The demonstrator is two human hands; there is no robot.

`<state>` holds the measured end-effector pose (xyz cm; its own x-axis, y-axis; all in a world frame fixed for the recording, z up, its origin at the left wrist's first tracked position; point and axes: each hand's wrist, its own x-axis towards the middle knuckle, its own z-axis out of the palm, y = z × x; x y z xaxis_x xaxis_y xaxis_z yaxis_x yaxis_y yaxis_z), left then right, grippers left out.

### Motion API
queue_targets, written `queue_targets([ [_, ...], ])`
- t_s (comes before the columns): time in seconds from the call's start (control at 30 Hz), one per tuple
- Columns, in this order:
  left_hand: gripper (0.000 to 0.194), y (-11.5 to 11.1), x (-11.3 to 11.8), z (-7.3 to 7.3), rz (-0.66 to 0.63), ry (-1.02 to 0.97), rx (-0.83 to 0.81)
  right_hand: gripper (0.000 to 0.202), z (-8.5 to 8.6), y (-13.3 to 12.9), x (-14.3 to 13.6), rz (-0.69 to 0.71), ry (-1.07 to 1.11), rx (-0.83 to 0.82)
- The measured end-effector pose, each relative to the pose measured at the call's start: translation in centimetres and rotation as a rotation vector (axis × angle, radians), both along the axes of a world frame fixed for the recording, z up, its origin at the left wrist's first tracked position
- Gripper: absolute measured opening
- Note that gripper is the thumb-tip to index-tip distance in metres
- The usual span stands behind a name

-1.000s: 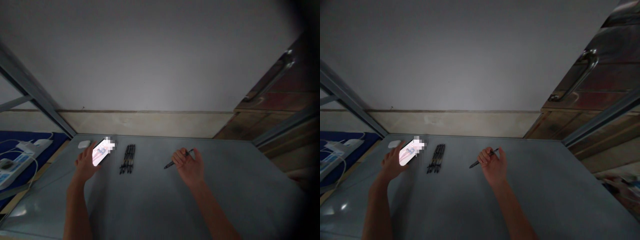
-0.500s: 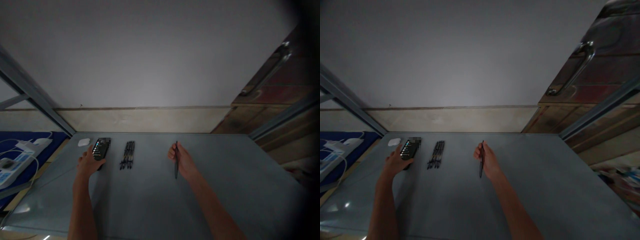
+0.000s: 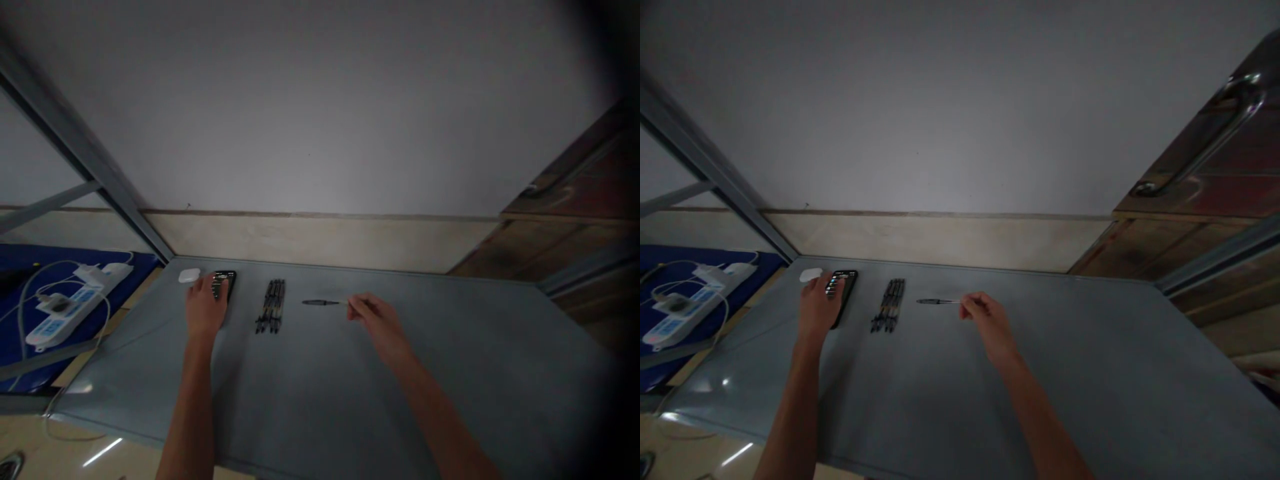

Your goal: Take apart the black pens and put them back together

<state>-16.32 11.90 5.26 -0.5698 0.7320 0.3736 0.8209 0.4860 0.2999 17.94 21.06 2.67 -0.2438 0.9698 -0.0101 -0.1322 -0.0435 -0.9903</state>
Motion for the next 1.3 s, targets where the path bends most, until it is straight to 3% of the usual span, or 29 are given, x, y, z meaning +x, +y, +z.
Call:
queue_targets([
  [0.1, 0.044, 1.3, 3.1, -0.6, -0.252, 0.015, -0.012, 0.026, -0.4, -0.3, -0.6, -0.016, -0.210, 0.088],
  [0.2, 0.044, 2.0, 7.2, -1.6, -0.382, 0.000, -0.056, 0.023, -1.1, -0.9, -1.3, -0.032, -0.347, 0.206],
  [0.37, 0.052, 2.0, 11.5, -3.4, -0.354, -0.044, -0.039, 0.019, -2.3, -2.2, -2.8, 0.071, -0.435, 0.377],
  [0.6, 0.052, 1.9, 11.7, -4.1, -0.369, -0.100, -0.083, 0.008, -3.3, -3.5, -4.3, 0.267, -0.513, 0.534],
  [0.83, 0.049, 2.1, 12.0, -4.6, -0.412, -0.114, -0.032, 0.014, -3.6, -3.4, -4.3, 0.322, -0.486, 0.617],
  [1.07, 0.043, 2.2, 12.7, -4.6, -0.591, -0.194, -0.047, 0.019, -2.0, -4.6, -4.7, 0.439, -0.586, 0.691],
  [1.3, 0.041, 2.5, 11.3, -4.7, -0.716, -0.291, -0.041, 0.033, -0.1, -5.3, -4.2, 0.595, -0.562, 0.749],
])
